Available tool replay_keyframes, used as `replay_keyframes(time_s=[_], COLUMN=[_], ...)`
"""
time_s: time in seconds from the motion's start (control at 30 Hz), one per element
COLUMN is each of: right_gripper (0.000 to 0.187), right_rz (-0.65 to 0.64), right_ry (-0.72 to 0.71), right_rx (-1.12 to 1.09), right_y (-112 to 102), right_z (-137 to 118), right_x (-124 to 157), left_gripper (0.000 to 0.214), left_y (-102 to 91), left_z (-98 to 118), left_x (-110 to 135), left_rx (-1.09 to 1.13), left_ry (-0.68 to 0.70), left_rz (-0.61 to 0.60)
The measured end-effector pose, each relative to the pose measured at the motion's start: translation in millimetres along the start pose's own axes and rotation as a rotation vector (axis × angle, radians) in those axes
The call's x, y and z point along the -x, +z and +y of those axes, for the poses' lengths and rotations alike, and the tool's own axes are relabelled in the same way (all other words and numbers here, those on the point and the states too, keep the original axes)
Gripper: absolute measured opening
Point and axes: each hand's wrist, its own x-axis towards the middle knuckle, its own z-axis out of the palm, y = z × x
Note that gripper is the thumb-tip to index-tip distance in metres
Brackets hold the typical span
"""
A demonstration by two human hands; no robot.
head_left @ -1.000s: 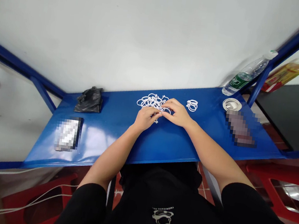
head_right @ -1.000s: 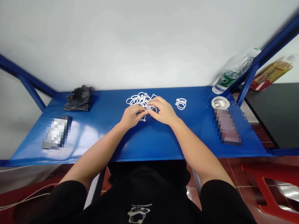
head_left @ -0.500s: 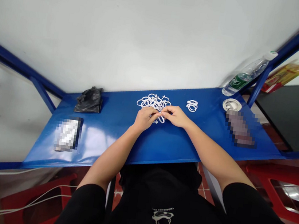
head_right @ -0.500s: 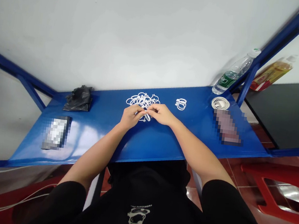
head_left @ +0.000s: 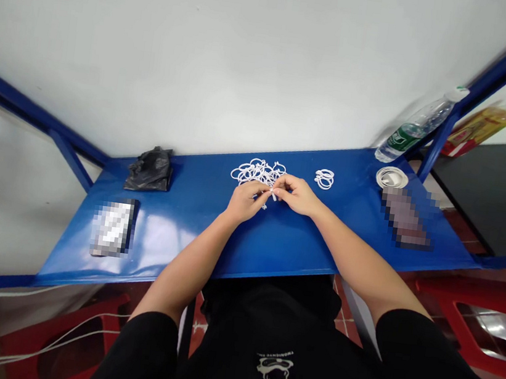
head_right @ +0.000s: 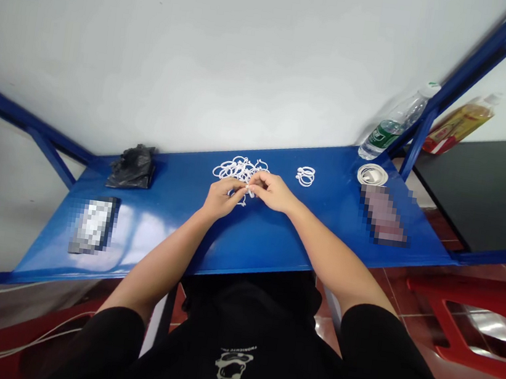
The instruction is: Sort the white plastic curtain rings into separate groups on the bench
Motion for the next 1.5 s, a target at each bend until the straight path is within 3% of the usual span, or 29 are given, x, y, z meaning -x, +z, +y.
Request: replay_keyframes(time_s=[0.23,0.43,0.6,0.77,0.93,1.07,1.2,1.27,1.37,1.5], right_gripper=[0.018,0.021,0.025,0.026,0.026,0.029,0.025,0.025,0.029,0.031], right_rz=[0.022,-0.035,0.007,0.083,0.353,0.497,0.45,0.443,0.422,0.14], right_ry=[-0.004,0.017,0.005,0.017,-0.012,0.239,0.457,0.448,0.283,0.139], right_rx=[0.012,0.009,0.011,0.148,0.6,0.898,1.001,0.989,0.923,0.869], right_y=[0,1,3,-2,-37,-79,-102,-99,-76,-33], right_z=[-3,1,1,-3,-2,7,17,21,23,22], right_x=[0,0,1,0,-2,2,6,5,1,-4], left_gripper=[0.026,0.029,0.026,0.02,0.02,0.017,0.019,0.018,0.018,0.018], left_y=[-0.4,1.3,3.9,5.7,6.2,5.6,6.8,7.8,8.8,8.7], left_z=[2,3,1,-2,-9,-15,-16,-17,-17,-17], left_x=[-1,0,0,1,2,2,3,4,4,4], left_rx=[0.014,0.001,-0.024,-0.044,-0.112,-0.137,-0.127,-0.125,-0.118,-0.116], left_ry=[-0.014,-0.019,-0.043,-0.012,0.027,0.03,0.015,0.007,0.002,0.006], left_rz=[0.015,-0.003,0.032,-0.025,0.022,-0.002,-0.036,-0.051,-0.071,-0.102])
